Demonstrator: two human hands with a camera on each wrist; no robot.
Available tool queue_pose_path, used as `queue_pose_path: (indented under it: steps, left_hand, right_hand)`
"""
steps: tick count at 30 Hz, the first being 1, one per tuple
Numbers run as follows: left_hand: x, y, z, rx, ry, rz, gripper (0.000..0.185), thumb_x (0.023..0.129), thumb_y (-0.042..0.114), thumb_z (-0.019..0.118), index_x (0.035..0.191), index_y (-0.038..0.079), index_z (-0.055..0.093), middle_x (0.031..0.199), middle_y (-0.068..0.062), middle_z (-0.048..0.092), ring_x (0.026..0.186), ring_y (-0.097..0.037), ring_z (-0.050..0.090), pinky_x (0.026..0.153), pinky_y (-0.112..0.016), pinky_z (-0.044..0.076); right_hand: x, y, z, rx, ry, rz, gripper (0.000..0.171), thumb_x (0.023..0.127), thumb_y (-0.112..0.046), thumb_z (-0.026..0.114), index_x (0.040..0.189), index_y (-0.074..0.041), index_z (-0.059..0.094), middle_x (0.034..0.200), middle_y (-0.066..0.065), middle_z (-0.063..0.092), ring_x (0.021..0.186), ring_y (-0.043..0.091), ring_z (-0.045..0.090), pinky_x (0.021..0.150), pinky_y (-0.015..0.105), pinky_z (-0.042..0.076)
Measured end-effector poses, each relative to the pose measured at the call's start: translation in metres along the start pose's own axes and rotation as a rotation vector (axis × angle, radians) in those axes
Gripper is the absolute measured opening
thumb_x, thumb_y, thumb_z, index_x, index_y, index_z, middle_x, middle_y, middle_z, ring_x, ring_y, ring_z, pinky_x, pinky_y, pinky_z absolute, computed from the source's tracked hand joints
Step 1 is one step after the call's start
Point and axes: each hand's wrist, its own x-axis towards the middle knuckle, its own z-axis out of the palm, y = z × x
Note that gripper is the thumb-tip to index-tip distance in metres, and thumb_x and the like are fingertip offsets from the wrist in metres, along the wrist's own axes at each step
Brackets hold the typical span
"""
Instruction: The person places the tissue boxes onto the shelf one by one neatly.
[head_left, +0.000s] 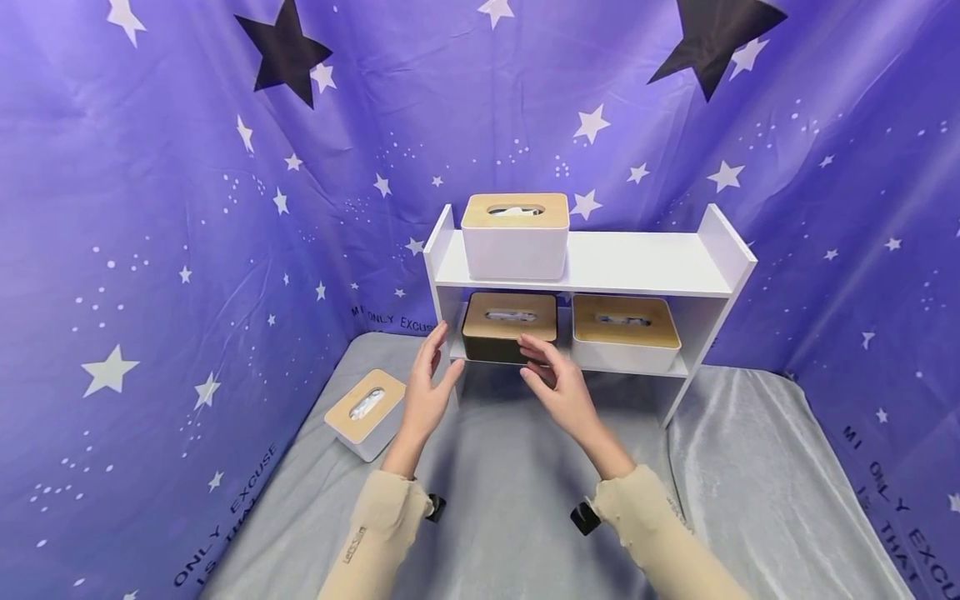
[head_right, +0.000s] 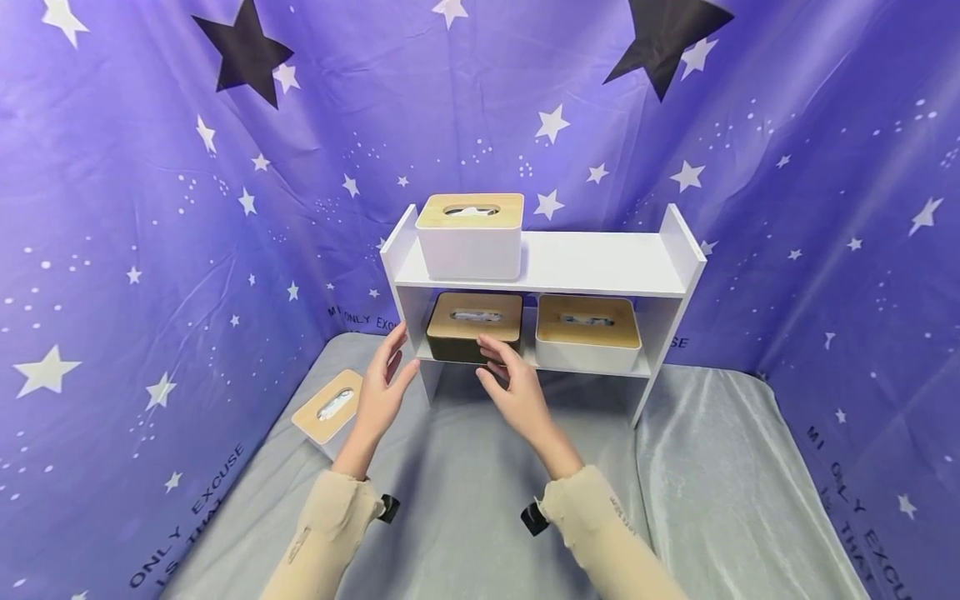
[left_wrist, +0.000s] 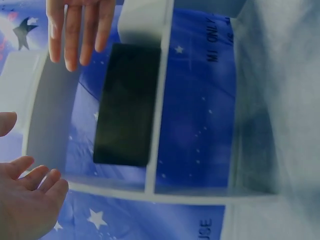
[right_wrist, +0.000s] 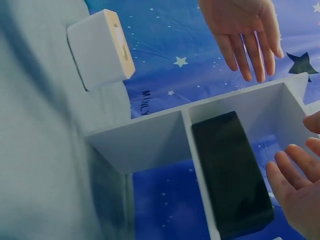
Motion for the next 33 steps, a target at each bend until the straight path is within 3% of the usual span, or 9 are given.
queue_pose_path:
  steps: [5, 12, 20, 29, 33]
  left_hand:
    - [-0.01, -0.015, -0.01, 0.025, 0.031, -0.013, 0.057, 0.095, 0.007, 0.065, 0.148, 0.0, 0.043, 0.155, -0.017, 0.044, 0.142, -0.035, 0.044, 0.121, -0.05, 0.034]
    - [-0.024, -0.037, -0.026, 0.029, 0.065, -0.082, 0.056, 0.096, 0.008, 0.064, 0.148, 0.001, 0.044, 0.154, -0.019, 0.043, 0.142, -0.036, 0.042, 0.122, -0.051, 0.032]
    - [-0.039, -0.057, -0.049, 0.087, 0.107, -0.173, 0.056, 0.096, 0.007, 0.063, 0.148, -0.002, 0.042, 0.155, -0.022, 0.04, 0.143, -0.038, 0.04, 0.122, -0.053, 0.032]
    - [-0.057, -0.085, -0.076, 0.18, 0.212, -0.208, 0.057, 0.092, 0.002, 0.066, 0.144, -0.006, 0.046, 0.148, -0.026, 0.048, 0.137, -0.044, 0.044, 0.116, -0.06, 0.036]
    - [-0.064, -0.095, -0.09, 0.22, 0.224, -0.256, 0.057, 0.093, 0.003, 0.065, 0.145, -0.006, 0.044, 0.151, -0.025, 0.045, 0.139, -0.044, 0.042, 0.117, -0.059, 0.035]
  right_hand:
    - [-0.006, 0.0, 0.005, 0.007, -0.023, 0.022, 0.046, 0.093, 0.008, 0.061, 0.138, 0.009, 0.051, 0.137, 0.03, 0.057, 0.126, 0.046, 0.056, 0.105, 0.055, 0.048]
    - [-0.015, -0.023, 0.008, -0.02, -0.051, 0.04, 0.043, 0.092, 0.01, 0.06, 0.134, 0.014, 0.052, 0.132, 0.034, 0.058, 0.122, 0.05, 0.057, 0.103, 0.057, 0.049]
    - [-0.024, -0.016, 0.012, -0.011, -0.056, 0.058, 0.041, 0.091, 0.01, 0.061, 0.132, 0.015, 0.053, 0.128, 0.033, 0.061, 0.119, 0.05, 0.06, 0.101, 0.056, 0.051]
    - [-0.032, -0.009, 0.014, -0.04, -0.066, 0.101, 0.039, 0.093, 0.005, 0.062, 0.131, 0.012, 0.055, 0.128, 0.03, 0.063, 0.119, 0.046, 0.061, 0.101, 0.052, 0.052]
    - [-0.035, -0.006, 0.014, -0.04, -0.074, 0.103, 0.039, 0.093, 0.004, 0.063, 0.131, 0.013, 0.055, 0.128, 0.03, 0.063, 0.119, 0.046, 0.061, 0.102, 0.052, 0.052]
